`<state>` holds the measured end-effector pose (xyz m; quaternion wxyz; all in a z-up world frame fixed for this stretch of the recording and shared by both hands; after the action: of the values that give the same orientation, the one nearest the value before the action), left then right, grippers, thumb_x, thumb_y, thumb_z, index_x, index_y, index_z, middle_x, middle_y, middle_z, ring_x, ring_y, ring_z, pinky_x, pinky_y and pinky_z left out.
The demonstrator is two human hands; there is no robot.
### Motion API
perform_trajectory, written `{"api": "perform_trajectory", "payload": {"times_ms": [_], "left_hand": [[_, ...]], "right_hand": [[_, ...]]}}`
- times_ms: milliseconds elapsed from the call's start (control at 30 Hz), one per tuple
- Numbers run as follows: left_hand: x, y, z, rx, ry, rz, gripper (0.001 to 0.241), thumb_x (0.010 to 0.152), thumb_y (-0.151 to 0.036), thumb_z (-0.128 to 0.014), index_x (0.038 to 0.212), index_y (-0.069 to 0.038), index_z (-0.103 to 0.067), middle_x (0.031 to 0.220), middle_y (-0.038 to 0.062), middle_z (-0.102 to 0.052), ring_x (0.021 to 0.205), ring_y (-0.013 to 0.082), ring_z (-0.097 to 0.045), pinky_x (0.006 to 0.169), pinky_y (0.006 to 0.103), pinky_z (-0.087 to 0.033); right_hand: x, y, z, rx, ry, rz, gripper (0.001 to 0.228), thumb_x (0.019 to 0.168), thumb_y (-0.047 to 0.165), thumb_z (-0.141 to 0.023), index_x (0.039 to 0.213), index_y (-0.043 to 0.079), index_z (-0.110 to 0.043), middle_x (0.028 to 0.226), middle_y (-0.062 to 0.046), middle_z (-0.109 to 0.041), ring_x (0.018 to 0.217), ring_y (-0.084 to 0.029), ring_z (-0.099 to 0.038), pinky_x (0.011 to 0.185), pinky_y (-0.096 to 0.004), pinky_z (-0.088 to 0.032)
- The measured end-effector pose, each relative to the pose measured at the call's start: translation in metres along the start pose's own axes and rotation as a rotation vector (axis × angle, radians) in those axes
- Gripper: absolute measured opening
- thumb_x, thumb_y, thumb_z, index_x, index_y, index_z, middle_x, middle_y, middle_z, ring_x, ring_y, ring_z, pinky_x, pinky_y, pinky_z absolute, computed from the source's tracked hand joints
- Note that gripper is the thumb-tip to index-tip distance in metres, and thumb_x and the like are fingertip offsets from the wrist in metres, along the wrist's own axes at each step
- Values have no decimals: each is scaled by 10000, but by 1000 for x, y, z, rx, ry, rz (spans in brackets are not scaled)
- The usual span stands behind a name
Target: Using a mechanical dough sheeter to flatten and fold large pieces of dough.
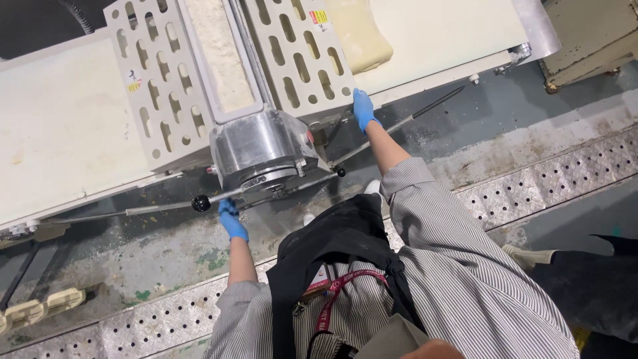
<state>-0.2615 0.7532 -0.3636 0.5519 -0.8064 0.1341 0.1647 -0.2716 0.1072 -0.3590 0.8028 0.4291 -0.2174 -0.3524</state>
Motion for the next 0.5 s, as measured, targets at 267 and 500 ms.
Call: {"api": "perform_trajectory", "payload": {"times_ms": [267, 500], "left_hand": [[-73, -191, -57, 433, -367, -662, 398, 1069, -360, -574, 950, -21, -746, 903, 69, -718, 785, 175, -659, 740, 368, -499], [-54, -184, -51, 820, -530, -618, 487, 1044, -293, -644, 656, -16, -742, 591, 88, -666, 500, 192, -572, 528, 406, -412]], "right_hand": [[-11, 18, 6, 42, -4, -47, 512, 1063, 408, -386, 1173, -22, -643, 1187, -281, -675, 1111, -443, -618, 960, -480, -473], [-31, 15, 8, 160, 46, 29, 480, 1068, 357, -408, 1257, -35, -611, 1262, -262, -667, 1173, -412, -625, 1021, -464, -466]]}}
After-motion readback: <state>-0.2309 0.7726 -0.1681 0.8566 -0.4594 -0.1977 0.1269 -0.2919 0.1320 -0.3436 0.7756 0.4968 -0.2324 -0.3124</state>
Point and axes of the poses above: each hand's wrist, its own x-axis towards the middle knuckle, its own z-axis out of the back of the hand, y = z × x, the point moved 7 cm from there along x, towards the middle knuckle
